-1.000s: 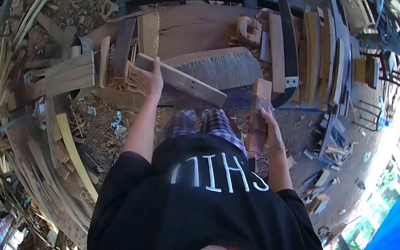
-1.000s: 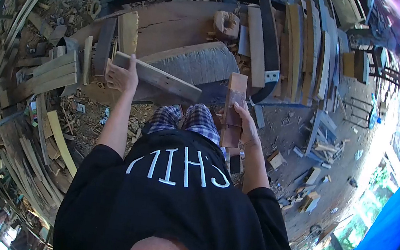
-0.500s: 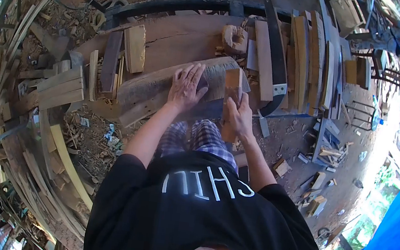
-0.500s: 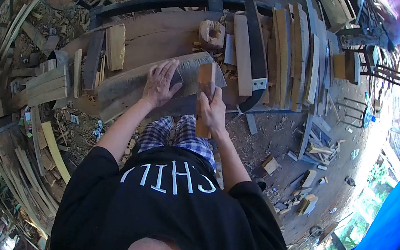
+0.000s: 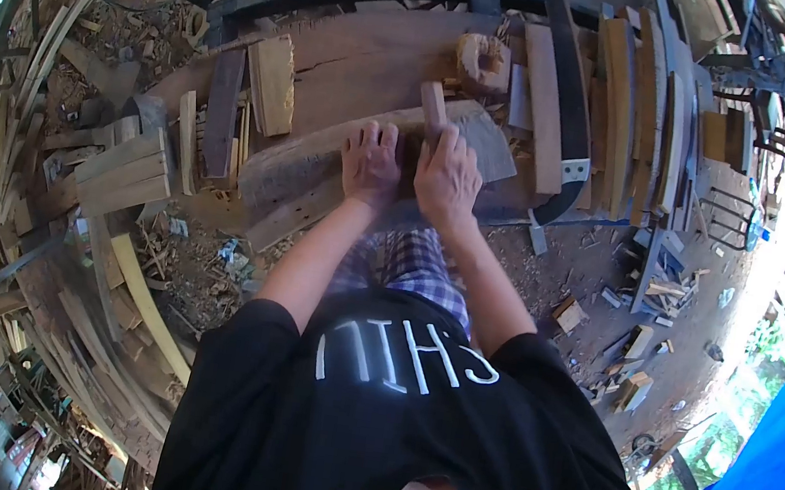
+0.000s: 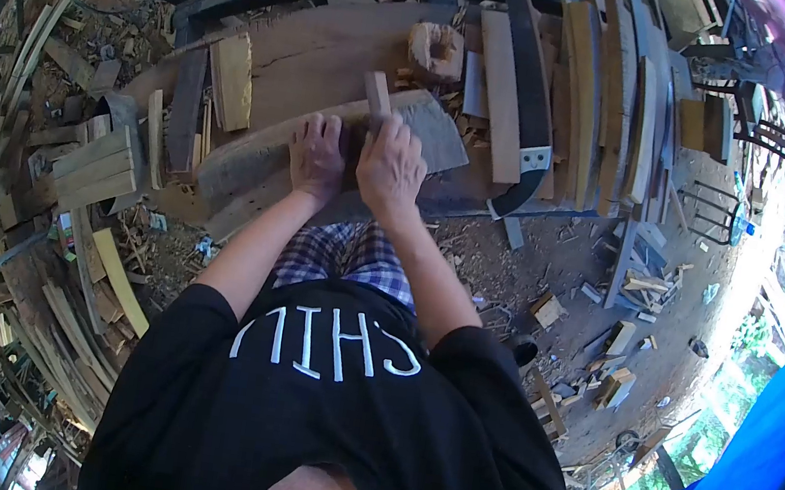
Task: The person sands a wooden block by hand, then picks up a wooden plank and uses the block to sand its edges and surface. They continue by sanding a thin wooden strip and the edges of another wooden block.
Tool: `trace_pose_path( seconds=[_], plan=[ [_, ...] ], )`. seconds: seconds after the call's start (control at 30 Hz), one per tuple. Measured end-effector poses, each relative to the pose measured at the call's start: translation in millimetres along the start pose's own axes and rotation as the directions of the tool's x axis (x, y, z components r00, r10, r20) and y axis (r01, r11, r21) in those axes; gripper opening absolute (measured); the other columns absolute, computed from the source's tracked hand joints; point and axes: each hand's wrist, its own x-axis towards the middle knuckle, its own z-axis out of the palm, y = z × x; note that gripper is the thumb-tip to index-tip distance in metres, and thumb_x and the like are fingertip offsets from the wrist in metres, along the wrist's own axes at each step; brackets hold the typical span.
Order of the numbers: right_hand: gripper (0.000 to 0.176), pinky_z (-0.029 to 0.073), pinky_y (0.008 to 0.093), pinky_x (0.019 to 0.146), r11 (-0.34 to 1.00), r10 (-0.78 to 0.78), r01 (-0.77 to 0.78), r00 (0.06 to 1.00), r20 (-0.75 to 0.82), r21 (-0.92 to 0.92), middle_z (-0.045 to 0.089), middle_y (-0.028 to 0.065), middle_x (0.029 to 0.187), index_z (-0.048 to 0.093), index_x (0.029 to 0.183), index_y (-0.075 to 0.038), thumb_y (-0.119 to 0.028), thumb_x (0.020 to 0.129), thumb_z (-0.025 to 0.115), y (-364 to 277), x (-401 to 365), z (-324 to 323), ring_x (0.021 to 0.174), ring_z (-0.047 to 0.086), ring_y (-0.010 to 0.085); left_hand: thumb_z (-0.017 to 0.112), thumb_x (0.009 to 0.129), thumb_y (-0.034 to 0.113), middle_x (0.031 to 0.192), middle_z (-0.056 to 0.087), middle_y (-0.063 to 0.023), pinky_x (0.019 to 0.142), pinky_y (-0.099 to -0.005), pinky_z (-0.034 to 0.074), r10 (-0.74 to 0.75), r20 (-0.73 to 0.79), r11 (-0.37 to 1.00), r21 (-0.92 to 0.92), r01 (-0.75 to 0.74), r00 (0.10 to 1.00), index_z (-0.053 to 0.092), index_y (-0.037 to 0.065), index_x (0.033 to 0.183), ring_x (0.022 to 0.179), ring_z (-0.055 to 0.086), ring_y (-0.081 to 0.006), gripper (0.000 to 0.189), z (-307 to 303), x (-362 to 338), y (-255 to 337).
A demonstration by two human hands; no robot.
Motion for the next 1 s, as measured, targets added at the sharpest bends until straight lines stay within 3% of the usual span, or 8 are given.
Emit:
trace_pose_path(
  seconds=[0.13,0.27,0.33,0.43,0.57,0.67,0.87,1.0],
  plan=[
    [0.027,0.048,0.0467,0.070,0.995,-0.092,0.092,0.996,-0.008,-0.046,0.057,0.0152,0.089,0.047,0.106,-0.004,-0.020,0.086,0.057,8.5,-5.2,-5.1,0.085,0.058,0.0350,0.050,0.088,0.023,0.099,0.053,-0.0118,0.082,-0.0460,0.041,-0.012,-0.060,0.998,-0.056,0.009,0.998,0.054,0.012,0.096,0.096,0.051,-0.0317,0.014,-2.4,0.8,-0.9],
    [0.031,0.049,0.0459,0.070,1.000,-0.009,0.010,0.999,0.046,-0.005,0.058,0.0166,0.089,0.047,0.109,-0.003,-0.019,0.085,0.059,13.1,-36.6,-1.5,0.084,0.058,0.0356,0.050,0.087,0.020,0.100,0.052,-0.0119,0.083,-0.0462,0.040,-0.059,-0.018,0.997,-0.048,0.058,0.998,0.053,0.011,0.098,0.097,0.050,-0.0318,0.014,-6.8,3.2,5.4],
    [0.031,0.048,0.0459,0.070,0.998,0.048,-0.049,0.998,-0.040,-0.033,0.058,0.0167,0.089,0.048,0.108,-0.003,-0.019,0.084,0.060,-0.9,-7.4,7.9,0.085,0.058,0.0358,0.050,0.088,0.020,0.100,0.051,-0.0125,0.083,-0.0467,0.039,-0.041,0.016,0.999,-0.020,0.041,0.999,0.053,0.011,0.098,0.097,0.049,-0.0323,0.014,-5.7,4.3,2.1],
    [0.031,0.049,0.0454,0.070,0.996,-0.054,0.052,0.998,-0.025,-0.066,0.058,0.0165,0.089,0.048,0.107,-0.002,-0.020,0.084,0.060,-6.2,24.9,6.0,0.085,0.058,0.0355,0.049,0.091,0.024,0.101,0.051,-0.0126,0.083,-0.0472,0.039,-0.033,0.025,0.997,-0.072,0.035,0.999,0.053,0.012,0.098,0.097,0.049,-0.0328,0.015,-5.3,3.4,-1.2],
    [0.030,0.048,0.0462,0.071,0.998,0.027,-0.028,0.999,-0.022,-0.054,0.058,0.0168,0.090,0.048,0.107,-0.002,-0.021,0.086,0.058,7.1,-27.7,6.5,0.086,0.058,0.0355,0.050,0.089,0.022,0.103,0.050,-0.0130,0.083,-0.0475,0.039,-0.055,-0.044,0.997,-0.050,0.053,0.998,0.052,0.012,0.099,0.098,0.049,-0.0333,0.014,-3.3,8.0,0.8],
    [0.030,0.048,0.0465,0.071,0.992,0.086,-0.089,0.996,-0.036,-0.090,0.058,0.0172,0.091,0.048,0.107,-0.002,-0.021,0.087,0.058,-7.6,-14.9,6.2,0.087,0.059,0.0356,0.050,0.087,0.019,0.106,0.049,-0.0130,0.084,-0.0473,0.039,-0.092,0.080,0.991,-0.089,0.099,0.992,0.052,0.011,0.099,0.099,0.048,-0.0334,0.014,-9.4,4.6,4.0],
    [0.031,0.045,0.0513,0.071,0.998,-0.030,0.025,0.997,-0.076,-0.066,0.059,0.0189,0.092,0.047,0.109,-0.002,-0.023,0.089,0.056,-7.2,14.5,11.0,0.086,0.058,0.0387,0.048,0.092,0.024,0.104,0.050,-0.0136,0.083,-0.0470,0.038,-0.088,0.063,0.993,-0.075,0.093,0.994,0.052,0.011,0.100,0.098,0.048,-0.0336,0.016,-8.3,7.2,0.7],
    [0.034,0.048,0.0473,0.072,0.995,0.090,-0.087,0.995,0.053,-0.058,0.058,0.0172,0.092,0.047,0.109,-0.002,-0.019,0.083,0.061,1.0,-22.9,3.6,0.088,0.059,0.0361,0.059,0.082,0.025,0.100,0.050,-0.0128,0.083,-0.0473,0.038,-0.119,0.032,0.987,-0.103,0.122,0.992,0.052,0.010,0.100,0.099,0.048,-0.0339,0.024,-4.6,12.3,0.9]
  ],
)
